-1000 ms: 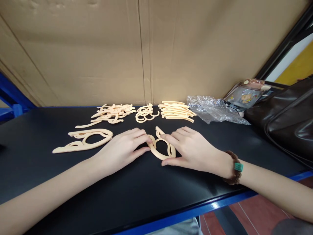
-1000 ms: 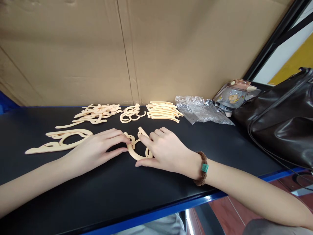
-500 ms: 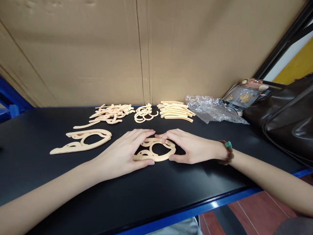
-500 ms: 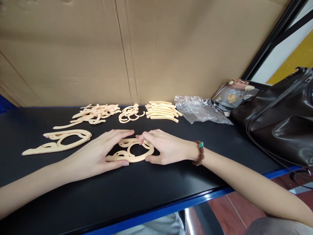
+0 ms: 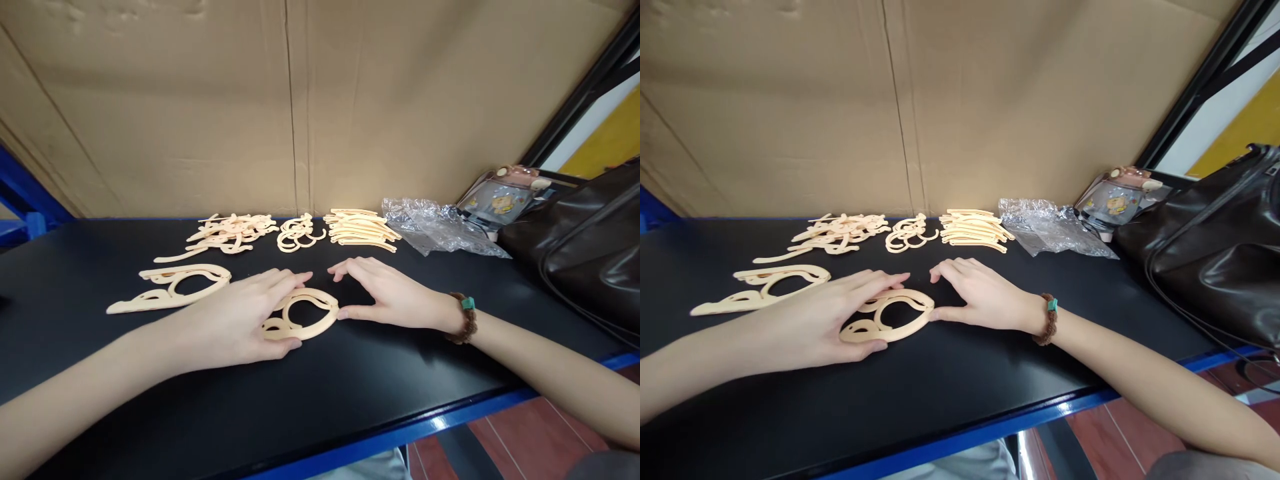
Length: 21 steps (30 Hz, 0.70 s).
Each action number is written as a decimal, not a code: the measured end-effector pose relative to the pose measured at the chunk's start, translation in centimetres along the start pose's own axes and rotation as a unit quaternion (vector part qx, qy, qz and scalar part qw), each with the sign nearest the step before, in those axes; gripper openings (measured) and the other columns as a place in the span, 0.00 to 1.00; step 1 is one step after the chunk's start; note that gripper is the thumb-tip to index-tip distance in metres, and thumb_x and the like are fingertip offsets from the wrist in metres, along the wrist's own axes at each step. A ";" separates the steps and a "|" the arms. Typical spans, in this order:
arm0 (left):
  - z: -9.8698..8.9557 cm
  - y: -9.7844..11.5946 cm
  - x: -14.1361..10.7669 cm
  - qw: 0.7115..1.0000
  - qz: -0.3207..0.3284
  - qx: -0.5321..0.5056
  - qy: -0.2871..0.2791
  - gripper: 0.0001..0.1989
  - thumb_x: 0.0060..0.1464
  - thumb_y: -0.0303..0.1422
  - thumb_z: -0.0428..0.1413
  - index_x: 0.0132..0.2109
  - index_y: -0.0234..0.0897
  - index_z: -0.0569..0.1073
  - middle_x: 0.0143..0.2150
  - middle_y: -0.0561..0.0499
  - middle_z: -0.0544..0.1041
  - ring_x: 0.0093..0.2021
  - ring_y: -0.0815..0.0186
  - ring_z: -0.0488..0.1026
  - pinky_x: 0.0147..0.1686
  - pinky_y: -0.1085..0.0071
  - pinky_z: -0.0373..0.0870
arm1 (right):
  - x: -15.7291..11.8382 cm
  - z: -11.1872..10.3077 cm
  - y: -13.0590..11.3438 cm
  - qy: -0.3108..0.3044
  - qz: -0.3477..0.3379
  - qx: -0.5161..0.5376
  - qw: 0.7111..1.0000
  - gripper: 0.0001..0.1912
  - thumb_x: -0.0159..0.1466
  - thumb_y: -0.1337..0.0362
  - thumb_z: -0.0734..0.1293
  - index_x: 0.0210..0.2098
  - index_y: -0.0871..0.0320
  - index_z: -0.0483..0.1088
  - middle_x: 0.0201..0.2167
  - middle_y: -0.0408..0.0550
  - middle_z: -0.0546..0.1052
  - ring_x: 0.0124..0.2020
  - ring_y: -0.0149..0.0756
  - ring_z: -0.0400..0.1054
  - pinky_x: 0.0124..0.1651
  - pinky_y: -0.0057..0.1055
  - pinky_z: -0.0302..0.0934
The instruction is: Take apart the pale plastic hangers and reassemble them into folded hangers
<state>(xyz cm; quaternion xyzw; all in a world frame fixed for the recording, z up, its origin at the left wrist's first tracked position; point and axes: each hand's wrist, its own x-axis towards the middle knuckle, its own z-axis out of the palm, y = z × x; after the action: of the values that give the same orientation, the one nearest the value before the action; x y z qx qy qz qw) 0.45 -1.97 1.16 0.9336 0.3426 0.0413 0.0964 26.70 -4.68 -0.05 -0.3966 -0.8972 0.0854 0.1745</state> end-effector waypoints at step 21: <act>-6.8 -12.5 -2.7 0.956 -0.262 0.049 -0.123 0.44 0.38 0.44 0.55 0.64 0.30 0.62 0.56 0.44 0.73 0.55 0.54 0.70 0.52 0.67 0.67 | -0.1 0.0 0.2 -0.014 -0.031 -0.061 0.998 0.19 0.68 0.54 0.62 0.53 0.59 0.64 0.56 0.54 0.70 0.56 0.44 0.65 0.58 0.43 0.58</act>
<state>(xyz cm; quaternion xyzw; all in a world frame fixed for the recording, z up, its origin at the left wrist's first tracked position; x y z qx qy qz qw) -10.44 6.64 5.22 0.8126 0.5622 -0.1172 0.0995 26.84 -4.63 -0.16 -0.3772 -0.9150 0.0309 0.1396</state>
